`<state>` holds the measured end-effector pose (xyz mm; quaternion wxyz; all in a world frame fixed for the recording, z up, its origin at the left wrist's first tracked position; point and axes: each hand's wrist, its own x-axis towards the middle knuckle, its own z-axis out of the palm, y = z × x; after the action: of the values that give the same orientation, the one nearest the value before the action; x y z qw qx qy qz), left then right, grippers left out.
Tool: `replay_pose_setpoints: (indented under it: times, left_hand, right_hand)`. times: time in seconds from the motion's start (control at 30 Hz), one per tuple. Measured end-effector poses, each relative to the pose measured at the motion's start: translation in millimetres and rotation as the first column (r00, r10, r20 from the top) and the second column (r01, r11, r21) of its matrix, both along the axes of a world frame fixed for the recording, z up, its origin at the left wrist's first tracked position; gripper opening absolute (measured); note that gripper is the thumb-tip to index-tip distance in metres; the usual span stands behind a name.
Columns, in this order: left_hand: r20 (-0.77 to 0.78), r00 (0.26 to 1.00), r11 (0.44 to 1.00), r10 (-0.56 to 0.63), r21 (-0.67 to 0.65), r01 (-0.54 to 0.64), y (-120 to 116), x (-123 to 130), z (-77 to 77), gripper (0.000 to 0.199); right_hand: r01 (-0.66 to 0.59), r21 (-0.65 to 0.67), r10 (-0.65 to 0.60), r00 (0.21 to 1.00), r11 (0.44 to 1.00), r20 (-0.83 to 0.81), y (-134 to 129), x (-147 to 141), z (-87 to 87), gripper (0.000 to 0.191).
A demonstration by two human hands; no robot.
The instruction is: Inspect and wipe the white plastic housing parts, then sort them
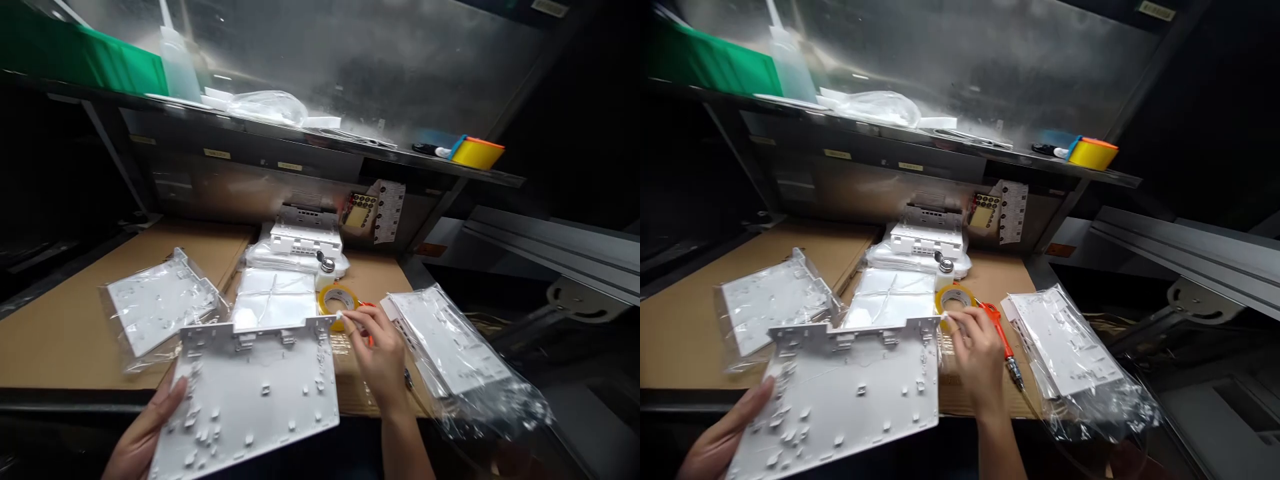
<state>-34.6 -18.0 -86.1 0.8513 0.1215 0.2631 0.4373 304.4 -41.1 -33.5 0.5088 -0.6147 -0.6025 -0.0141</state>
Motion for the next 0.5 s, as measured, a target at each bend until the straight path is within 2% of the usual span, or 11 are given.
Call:
replay_pose_setpoints:
  times: [0.07,0.13,0.27,0.4,0.5]
  left_hand:
    - [-0.119,0.989,0.996,0.085,0.027,-0.083,-6,18,19.4,0.093]
    - [-0.181,0.971,0.986,0.158,0.09,-0.144,-13,38,39.5,0.1]
    - [-0.157,0.977,0.989,0.145,0.005,-0.146,-24,74,71.6,0.101]
    - [-0.087,0.992,0.995,0.095,-0.007,-0.096,-32,96,83.5,0.086]
    - [-0.049,0.995,0.996,0.09,0.001,-0.09,-34,103,79.7,0.076]
  right_hand:
    - [0.057,-0.016,-0.057,0.998,0.998,-0.019,3,4,-4.7,0.014]
    - [0.088,0.049,-0.086,0.996,0.995,-0.038,5,-1,-2.5,0.013]
    - [-0.016,0.243,0.015,1.0,0.97,0.006,5,-36,23.1,0.016]
    - [-0.134,0.343,0.138,0.99,0.93,0.013,4,-81,47.7,0.025]
    - [-0.226,0.334,0.235,0.972,0.915,0.015,6,-96,50.8,0.031]
